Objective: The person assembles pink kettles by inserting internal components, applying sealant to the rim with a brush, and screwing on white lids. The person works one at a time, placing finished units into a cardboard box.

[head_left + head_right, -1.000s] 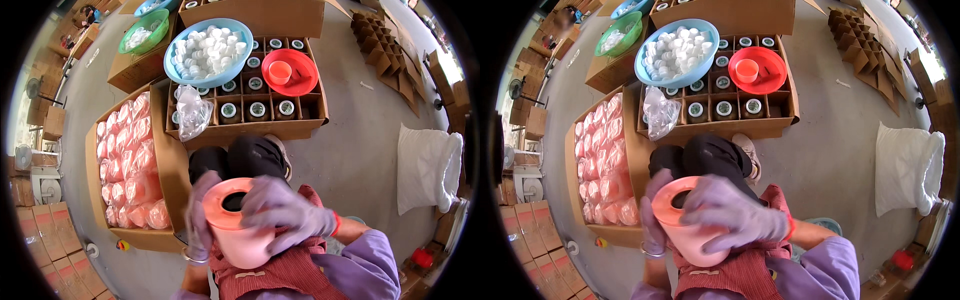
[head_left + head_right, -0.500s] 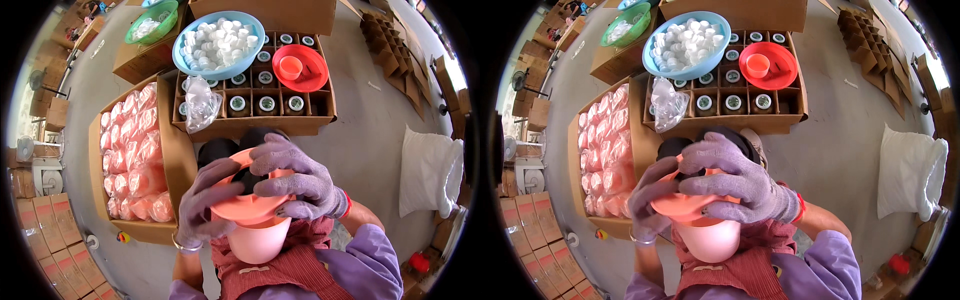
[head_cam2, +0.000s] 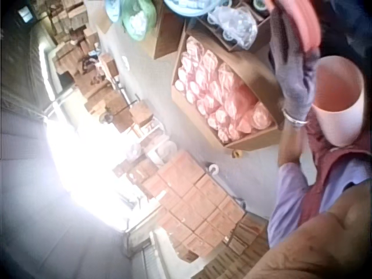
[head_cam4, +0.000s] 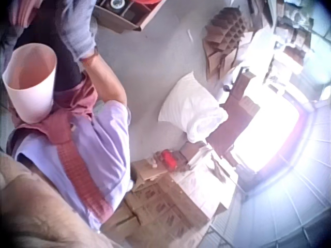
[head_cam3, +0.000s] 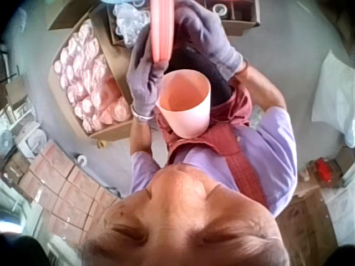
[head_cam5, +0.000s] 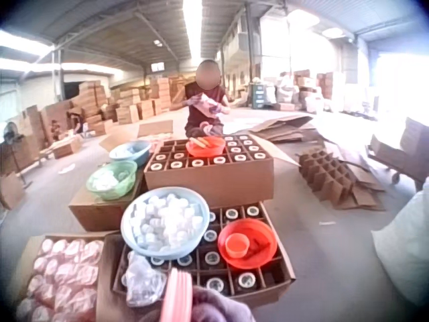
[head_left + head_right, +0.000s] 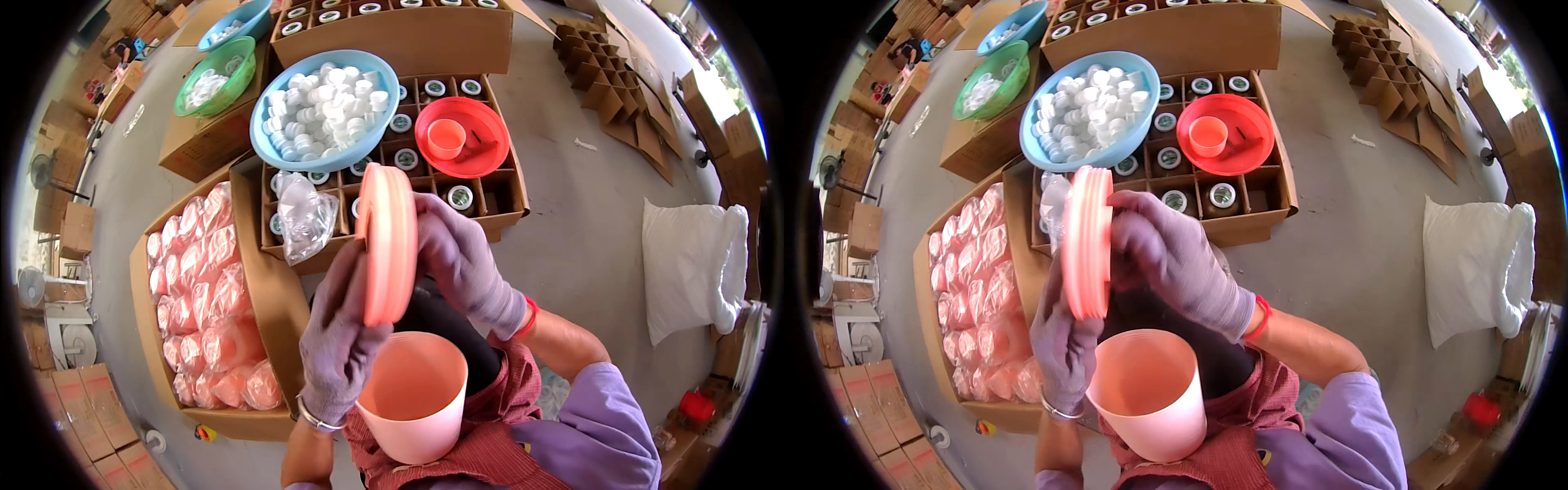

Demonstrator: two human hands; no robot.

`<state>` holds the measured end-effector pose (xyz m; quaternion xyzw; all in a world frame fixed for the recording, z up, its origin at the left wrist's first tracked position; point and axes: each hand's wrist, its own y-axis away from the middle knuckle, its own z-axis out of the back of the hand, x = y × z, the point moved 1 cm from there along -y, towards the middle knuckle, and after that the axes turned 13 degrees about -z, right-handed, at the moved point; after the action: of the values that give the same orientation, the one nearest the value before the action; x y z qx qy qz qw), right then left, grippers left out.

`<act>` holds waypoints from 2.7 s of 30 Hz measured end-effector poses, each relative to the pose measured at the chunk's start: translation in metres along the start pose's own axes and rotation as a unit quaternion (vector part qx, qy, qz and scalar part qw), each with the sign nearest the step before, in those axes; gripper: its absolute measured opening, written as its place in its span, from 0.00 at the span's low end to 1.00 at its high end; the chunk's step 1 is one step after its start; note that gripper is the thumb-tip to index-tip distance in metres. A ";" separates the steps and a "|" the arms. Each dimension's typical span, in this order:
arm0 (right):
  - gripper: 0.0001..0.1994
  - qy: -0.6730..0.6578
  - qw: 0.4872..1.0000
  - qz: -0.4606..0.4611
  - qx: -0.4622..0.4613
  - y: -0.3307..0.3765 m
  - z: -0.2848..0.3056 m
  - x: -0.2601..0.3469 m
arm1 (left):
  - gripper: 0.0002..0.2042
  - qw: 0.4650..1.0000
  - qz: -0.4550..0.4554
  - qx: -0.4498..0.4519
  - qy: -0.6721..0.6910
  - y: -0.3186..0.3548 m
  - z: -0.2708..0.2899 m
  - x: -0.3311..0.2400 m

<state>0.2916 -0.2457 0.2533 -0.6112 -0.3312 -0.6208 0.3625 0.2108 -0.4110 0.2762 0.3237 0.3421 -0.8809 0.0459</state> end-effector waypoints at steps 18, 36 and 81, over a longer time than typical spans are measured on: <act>0.23 0.279 0.927 -0.138 -0.208 -0.085 0.106 -0.080 | 0.15 0.988 0.043 0.059 0.137 0.033 0.030 0.019; 0.18 0.597 0.801 -0.045 0.019 -0.163 0.077 -0.253 | 0.14 0.991 -0.003 0.030 0.128 0.072 0.024 0.011; 0.36 -0.032 0.985 0.125 0.117 0.048 0.022 -0.001 | 0.26 0.740 0.290 -0.153 0.587 -0.003 0.022 0.097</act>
<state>0.3439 -0.2518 0.2517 -0.6207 -0.3343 -0.5077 0.4953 0.1214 -0.4083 0.2317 0.8493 0.3210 -0.3957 0.1383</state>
